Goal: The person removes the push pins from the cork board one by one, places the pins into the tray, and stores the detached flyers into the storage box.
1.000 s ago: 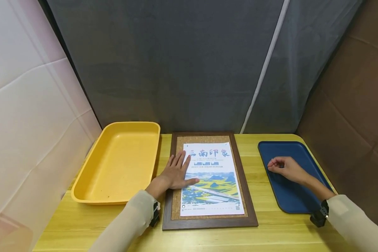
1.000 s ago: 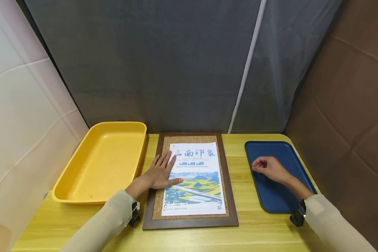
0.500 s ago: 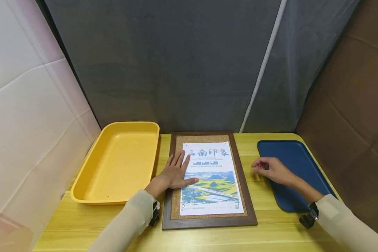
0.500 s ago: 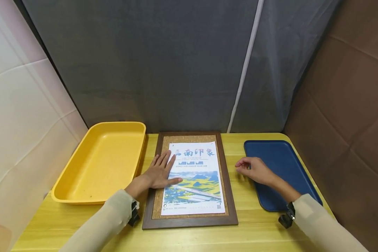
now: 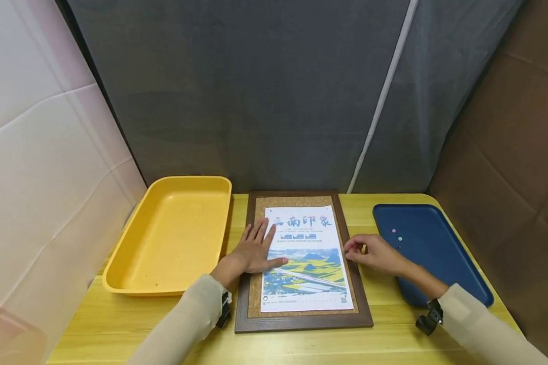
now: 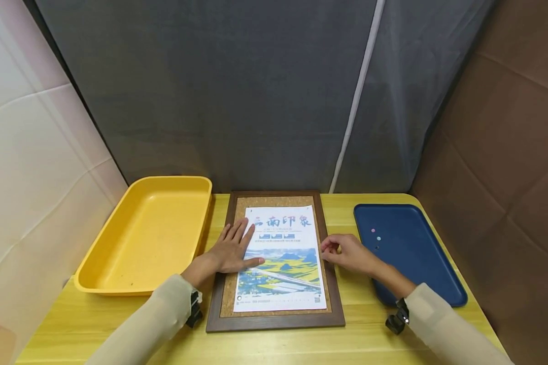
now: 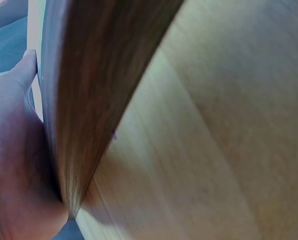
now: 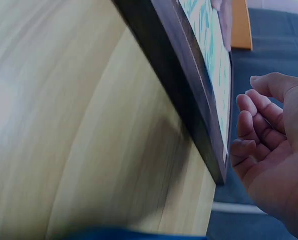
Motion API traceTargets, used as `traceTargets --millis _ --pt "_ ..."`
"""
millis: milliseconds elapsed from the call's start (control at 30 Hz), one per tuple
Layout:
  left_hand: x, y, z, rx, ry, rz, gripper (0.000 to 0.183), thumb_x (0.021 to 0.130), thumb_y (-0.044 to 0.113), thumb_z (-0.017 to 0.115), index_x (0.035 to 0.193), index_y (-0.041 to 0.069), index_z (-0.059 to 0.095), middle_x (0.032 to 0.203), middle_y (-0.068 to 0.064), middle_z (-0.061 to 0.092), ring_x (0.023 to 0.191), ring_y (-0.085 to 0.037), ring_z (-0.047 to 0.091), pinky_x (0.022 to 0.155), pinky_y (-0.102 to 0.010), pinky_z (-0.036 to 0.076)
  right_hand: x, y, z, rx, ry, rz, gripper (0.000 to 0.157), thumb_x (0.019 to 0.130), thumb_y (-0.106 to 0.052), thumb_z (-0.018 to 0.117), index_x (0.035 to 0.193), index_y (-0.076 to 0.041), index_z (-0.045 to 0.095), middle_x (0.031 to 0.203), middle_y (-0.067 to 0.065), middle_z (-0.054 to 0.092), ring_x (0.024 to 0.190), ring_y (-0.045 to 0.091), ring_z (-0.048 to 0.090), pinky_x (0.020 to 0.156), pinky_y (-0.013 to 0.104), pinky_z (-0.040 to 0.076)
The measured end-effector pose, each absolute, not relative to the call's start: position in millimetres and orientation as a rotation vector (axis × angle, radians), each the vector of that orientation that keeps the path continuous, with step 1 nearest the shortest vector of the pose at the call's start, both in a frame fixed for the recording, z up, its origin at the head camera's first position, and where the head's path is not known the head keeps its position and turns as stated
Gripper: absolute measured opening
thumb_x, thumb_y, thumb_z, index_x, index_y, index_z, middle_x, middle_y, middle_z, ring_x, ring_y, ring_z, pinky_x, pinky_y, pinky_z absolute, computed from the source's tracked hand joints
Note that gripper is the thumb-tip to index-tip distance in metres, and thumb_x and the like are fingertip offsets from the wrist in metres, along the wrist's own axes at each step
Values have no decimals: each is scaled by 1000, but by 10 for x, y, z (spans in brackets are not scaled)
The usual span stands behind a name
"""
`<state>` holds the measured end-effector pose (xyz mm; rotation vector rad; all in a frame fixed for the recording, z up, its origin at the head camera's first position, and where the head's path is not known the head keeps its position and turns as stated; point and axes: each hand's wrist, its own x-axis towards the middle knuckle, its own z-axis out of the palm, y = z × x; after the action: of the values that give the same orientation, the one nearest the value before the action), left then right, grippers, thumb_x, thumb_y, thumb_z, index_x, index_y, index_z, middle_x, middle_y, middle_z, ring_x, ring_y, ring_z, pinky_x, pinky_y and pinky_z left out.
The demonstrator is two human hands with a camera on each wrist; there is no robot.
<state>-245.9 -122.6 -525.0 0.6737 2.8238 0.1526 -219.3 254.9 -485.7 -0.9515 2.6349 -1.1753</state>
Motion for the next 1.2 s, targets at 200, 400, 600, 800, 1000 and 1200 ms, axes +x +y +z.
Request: traceTargets --millis 200,400,600,800,1000,1200 --pt "-2453 -1212 -5232 658 2815 139 116 93 87 39 171 14 -4 176 -13 -15 163 -34 -14 130 -58 -7 -2133 2369 -4892 -1055 2577 -1216 6 97 -5 76 102 -2 74 82 -3 67 73 6 56 60 22 47" --pt "-2451 -1212 -5244 664 2824 118 114 94 85 40 171 12 -3 177 -14 -14 163 -34 -13 130 -57 -8 -2078 2199 -4965 -1132 2541 -1236 7 96 -3 76 103 -3 74 82 -4 67 72 3 55 63 23 50" --pt "-2459 -1215 -5261 673 2836 128 114 94 85 41 171 12 -2 177 -14 -13 163 -34 -13 130 -57 -8 -2040 2041 -5014 -1088 2499 -1257 8 96 -6 78 103 -5 76 87 -4 70 76 4 58 66 22 52" --pt "-2457 -1209 -5253 669 2838 124 115 94 84 42 171 11 -1 177 -14 -13 164 -35 -12 130 -57 -8 -1990 1911 -5053 -1141 2496 -1254 8 96 -5 77 103 -6 76 89 -4 71 76 3 59 67 23 54" --pt "-2453 -1204 -5247 653 2835 117 114 94 84 42 171 12 -2 177 -14 -13 164 -34 -13 130 -57 -8 -1944 1790 -5078 -1113 2503 -1233 9 96 -8 78 105 -9 76 87 -9 69 75 1 58 66 22 53" --pt "-2458 -1208 -5263 646 2838 143 115 93 85 42 171 12 0 177 -14 -12 164 -34 -11 130 -57 -6 -1896 1663 -5083 -1140 2462 -1255 8 97 -9 78 104 -6 76 84 -8 68 72 1 56 64 22 52"
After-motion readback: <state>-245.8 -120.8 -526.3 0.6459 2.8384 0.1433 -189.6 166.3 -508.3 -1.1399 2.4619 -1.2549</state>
